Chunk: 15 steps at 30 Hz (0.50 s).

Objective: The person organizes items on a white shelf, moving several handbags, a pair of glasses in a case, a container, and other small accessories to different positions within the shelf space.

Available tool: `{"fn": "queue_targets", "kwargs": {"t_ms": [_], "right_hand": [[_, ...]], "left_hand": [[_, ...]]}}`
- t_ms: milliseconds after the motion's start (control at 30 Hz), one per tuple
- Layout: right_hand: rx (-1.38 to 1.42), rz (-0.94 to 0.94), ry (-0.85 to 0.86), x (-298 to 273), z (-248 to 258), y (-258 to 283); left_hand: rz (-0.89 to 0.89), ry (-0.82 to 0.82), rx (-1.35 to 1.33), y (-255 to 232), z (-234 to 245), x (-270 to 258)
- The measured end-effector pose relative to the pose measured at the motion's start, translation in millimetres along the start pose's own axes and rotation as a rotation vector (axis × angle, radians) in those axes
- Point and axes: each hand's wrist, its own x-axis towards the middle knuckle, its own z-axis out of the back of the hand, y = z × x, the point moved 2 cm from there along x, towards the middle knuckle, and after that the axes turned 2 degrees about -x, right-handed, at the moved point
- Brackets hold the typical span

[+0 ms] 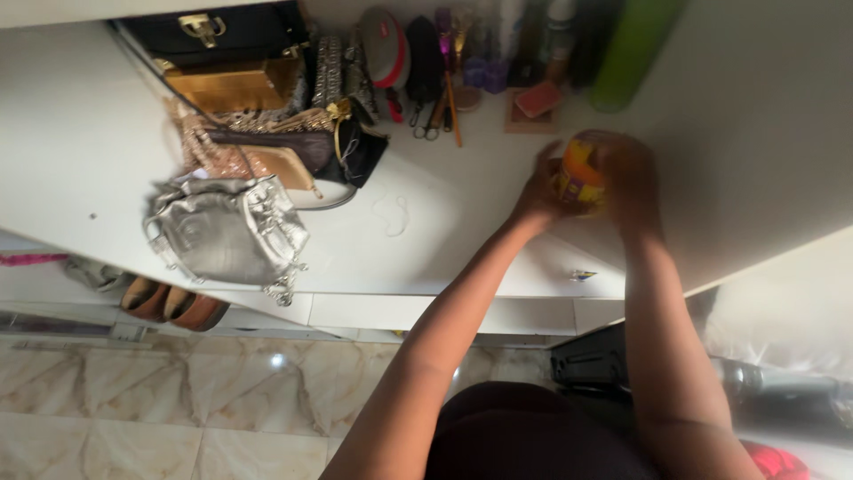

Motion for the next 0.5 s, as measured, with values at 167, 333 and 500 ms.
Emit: {"fn": "queue_targets", "kwargs": {"t_ms": [167, 333, 500], "right_hand": [[0.033, 0.074, -0.160, -12, 18, 7], [-0.235, 0.267, -0.470, -36, 2, 11], [-0.132, 0.070, -0.040, 17, -69, -15]], "left_hand": [[-0.082, 0.063, 0.287, 53, -22, 42], [-0.172, 0.249, 0.473, 120, 2, 126], [-0.222, 0.203, 1.214, 56, 99, 210]]}}
